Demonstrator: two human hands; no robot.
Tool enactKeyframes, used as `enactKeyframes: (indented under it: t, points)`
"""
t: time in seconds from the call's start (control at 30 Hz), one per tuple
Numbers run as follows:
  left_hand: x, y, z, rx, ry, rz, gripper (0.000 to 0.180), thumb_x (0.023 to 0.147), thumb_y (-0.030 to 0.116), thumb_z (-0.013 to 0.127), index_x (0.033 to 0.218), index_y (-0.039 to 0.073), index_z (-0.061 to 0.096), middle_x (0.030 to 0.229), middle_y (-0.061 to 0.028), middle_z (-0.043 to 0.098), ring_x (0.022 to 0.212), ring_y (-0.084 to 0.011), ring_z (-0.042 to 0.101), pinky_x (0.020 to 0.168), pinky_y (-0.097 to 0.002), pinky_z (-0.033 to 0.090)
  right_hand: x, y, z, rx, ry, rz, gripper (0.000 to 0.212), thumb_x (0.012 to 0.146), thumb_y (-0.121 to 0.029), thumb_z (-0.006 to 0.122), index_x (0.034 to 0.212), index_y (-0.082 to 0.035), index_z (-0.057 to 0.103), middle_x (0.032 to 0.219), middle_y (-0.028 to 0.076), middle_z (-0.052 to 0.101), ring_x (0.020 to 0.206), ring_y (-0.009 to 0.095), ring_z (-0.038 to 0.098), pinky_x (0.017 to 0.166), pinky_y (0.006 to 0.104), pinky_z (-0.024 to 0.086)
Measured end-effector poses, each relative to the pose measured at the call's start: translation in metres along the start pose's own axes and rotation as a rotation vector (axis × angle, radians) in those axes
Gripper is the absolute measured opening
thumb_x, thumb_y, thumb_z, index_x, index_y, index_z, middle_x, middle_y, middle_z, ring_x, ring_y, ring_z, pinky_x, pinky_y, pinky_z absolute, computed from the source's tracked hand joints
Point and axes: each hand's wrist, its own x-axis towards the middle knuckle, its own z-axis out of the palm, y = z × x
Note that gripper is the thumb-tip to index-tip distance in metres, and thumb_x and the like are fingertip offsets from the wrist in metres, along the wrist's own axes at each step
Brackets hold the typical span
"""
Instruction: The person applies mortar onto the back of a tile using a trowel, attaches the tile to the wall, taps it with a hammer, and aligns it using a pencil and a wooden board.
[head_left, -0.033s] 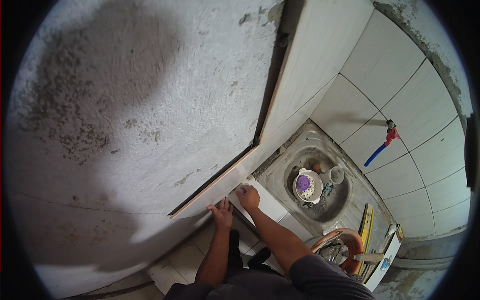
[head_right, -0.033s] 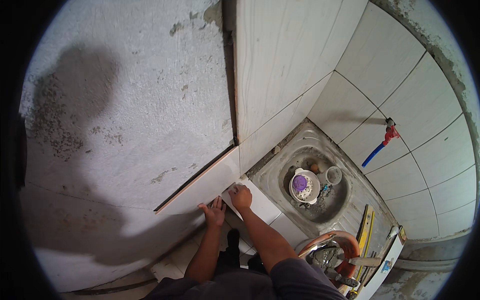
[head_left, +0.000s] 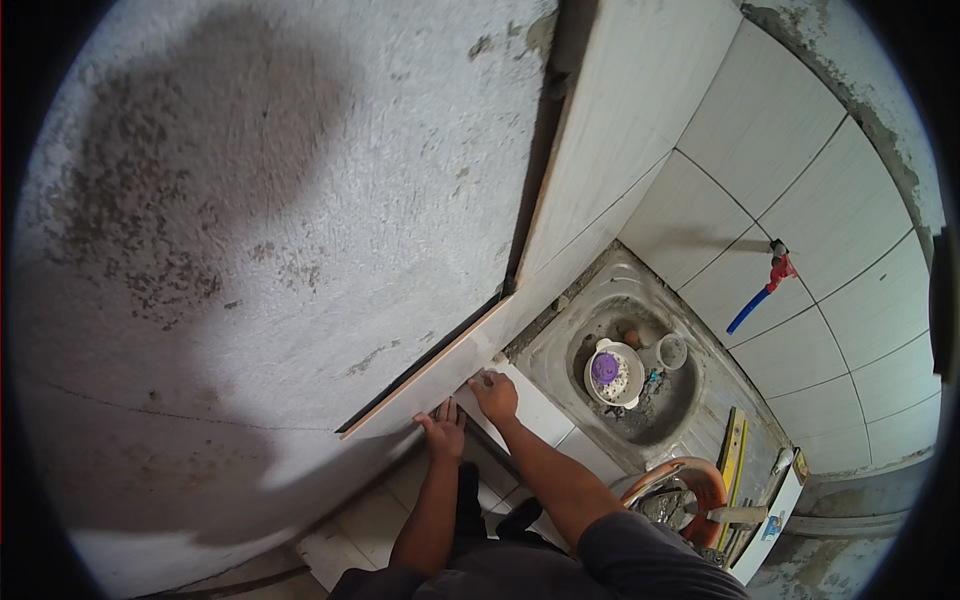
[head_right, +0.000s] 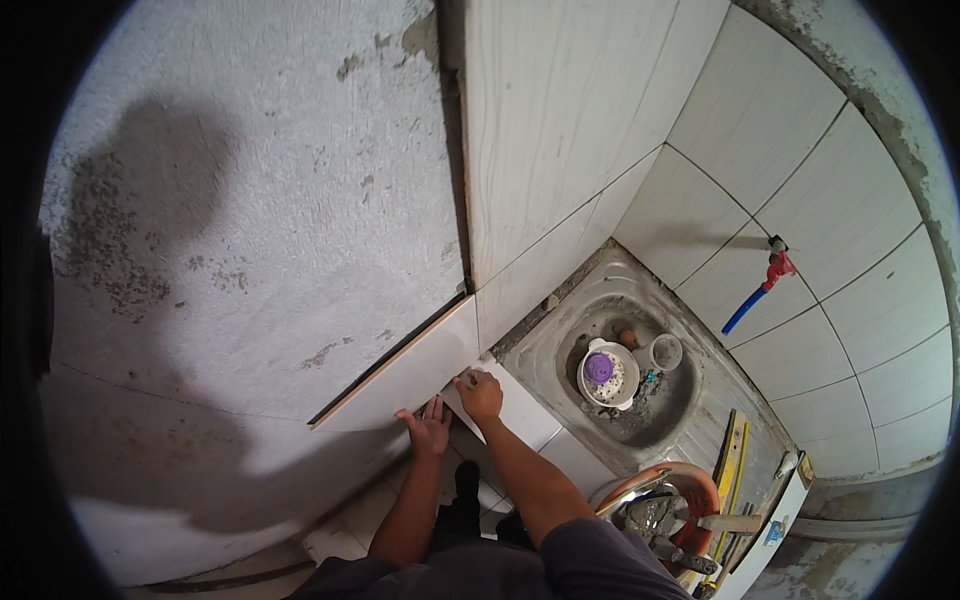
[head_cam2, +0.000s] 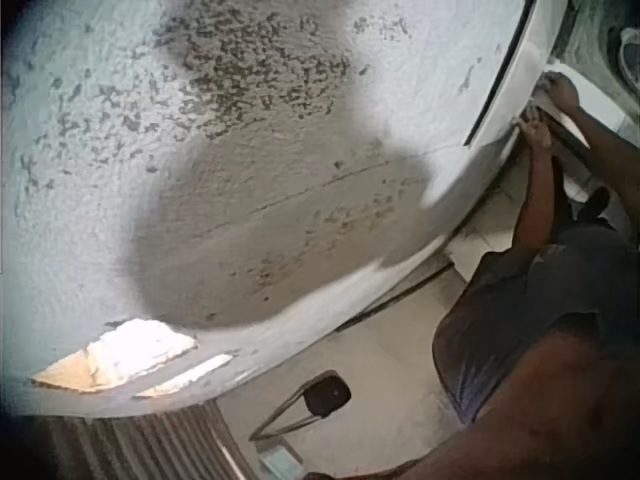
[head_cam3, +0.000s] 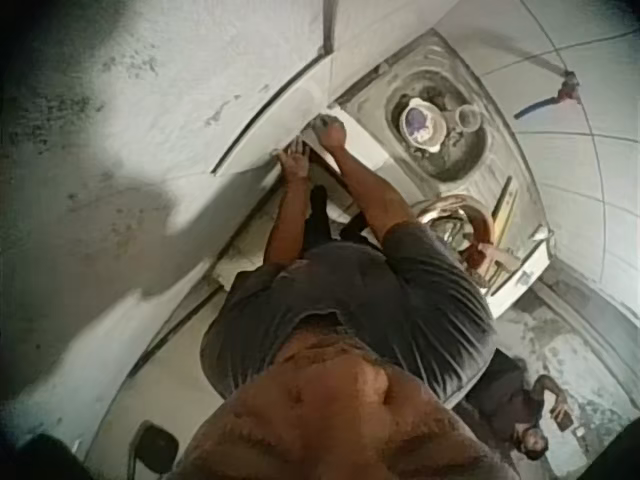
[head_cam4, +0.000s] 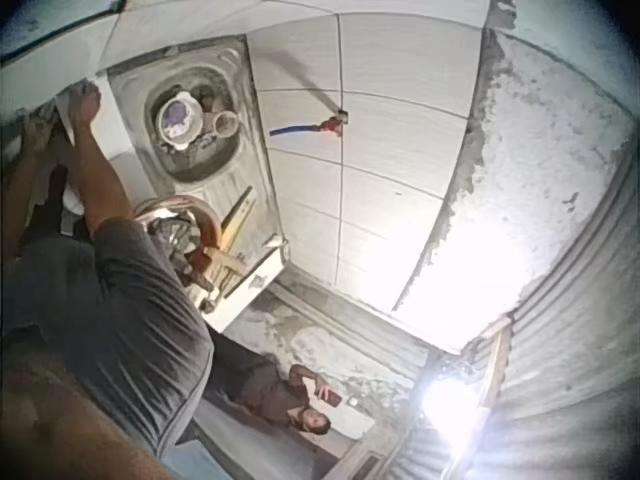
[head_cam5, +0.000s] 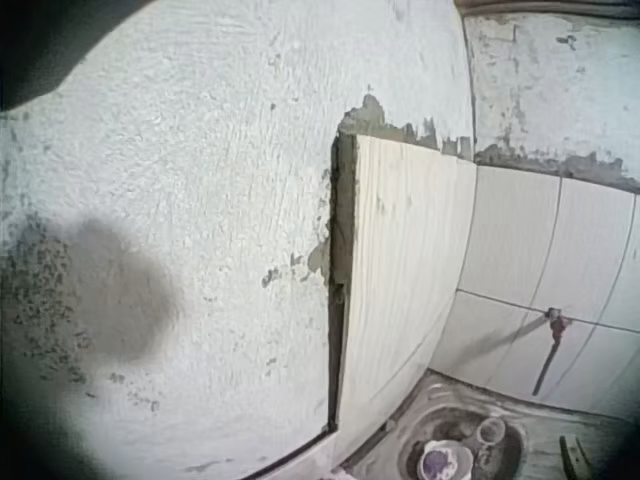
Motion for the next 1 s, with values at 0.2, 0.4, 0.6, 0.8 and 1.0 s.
enactKeyframes:
  t: [0.2, 0.4, 0.6, 0.8, 1.0]
  points:
    - [0.000, 0.000, -0.001, -0.005, 0.010, -0.003, 0.102, 0.066, 0.078, 0.040, 0.138, 0.013, 0.008, 0.146, -0.0111, 0.021, 0.135, -0.0242, 0.019, 0.107, -0.0452, 0.011, 0.010, -0.012, 0.001, 0.572, 0.128, 0.285, 0.045, 0.080, -0.033, 0.064, 0.107, 0.002, 0.057, 0.086, 0.010, 0.061, 0.083, 0.020, 0.058, 0.077, 0.0301, 0.044]
    - [0.005, 0.000, -0.011, 0.035, -0.042, -0.029, 0.109, 0.061, 0.080, 0.045, 0.141, 0.014, 0.010, 0.148, -0.0099, 0.011, 0.136, -0.0232, 0.013, 0.108, -0.0458, 0.008, -0.004, -0.080, -0.046, 0.625, 0.382, -0.093, 0.054, 0.078, -0.028, 0.068, 0.120, 0.000, 0.047, 0.109, 0.012, 0.052, 0.099, 0.022, 0.050, 0.082, 0.0337, 0.041]
    - [-0.005, 0.004, 0.008, 0.105, -0.160, -0.004, 0.104, 0.065, 0.082, 0.035, 0.143, 0.018, 0.009, 0.148, -0.0075, 0.013, 0.135, -0.0234, 0.017, 0.110, -0.0414, 0.013, -0.034, -0.157, -0.089, 0.509, 0.294, -0.306, 0.094, 0.066, -0.035, 0.077, 0.138, -0.004, 0.024, 0.138, 0.024, 0.021, 0.126, 0.035, 0.030, 0.098, 0.0415, 0.034]
    - [-0.025, 0.011, 0.033, 0.274, -0.283, 0.027, 0.107, 0.064, 0.083, 0.030, 0.142, 0.013, 0.010, 0.146, -0.0060, 0.018, 0.133, -0.0247, 0.023, 0.108, -0.0401, 0.021, -0.037, -0.172, -0.098, 0.539, 0.173, -0.205, 0.113, 0.061, -0.045, 0.078, 0.141, -0.003, 0.011, 0.141, 0.031, 0.006, 0.129, 0.043, 0.022, 0.100, 0.0420, 0.033]
    - [-0.028, 0.010, 0.026, 0.317, -0.278, 0.063, 0.108, 0.065, 0.083, 0.029, 0.142, 0.009, 0.010, 0.145, -0.0090, 0.020, 0.130, -0.0259, 0.028, 0.106, -0.0401, 0.023, -0.042, -0.175, -0.107, 0.507, 0.198, -0.240, 0.114, 0.060, -0.044, 0.079, 0.141, -0.002, 0.010, 0.142, 0.030, 0.005, 0.128, 0.043, 0.025, 0.098, 0.0417, 0.036]
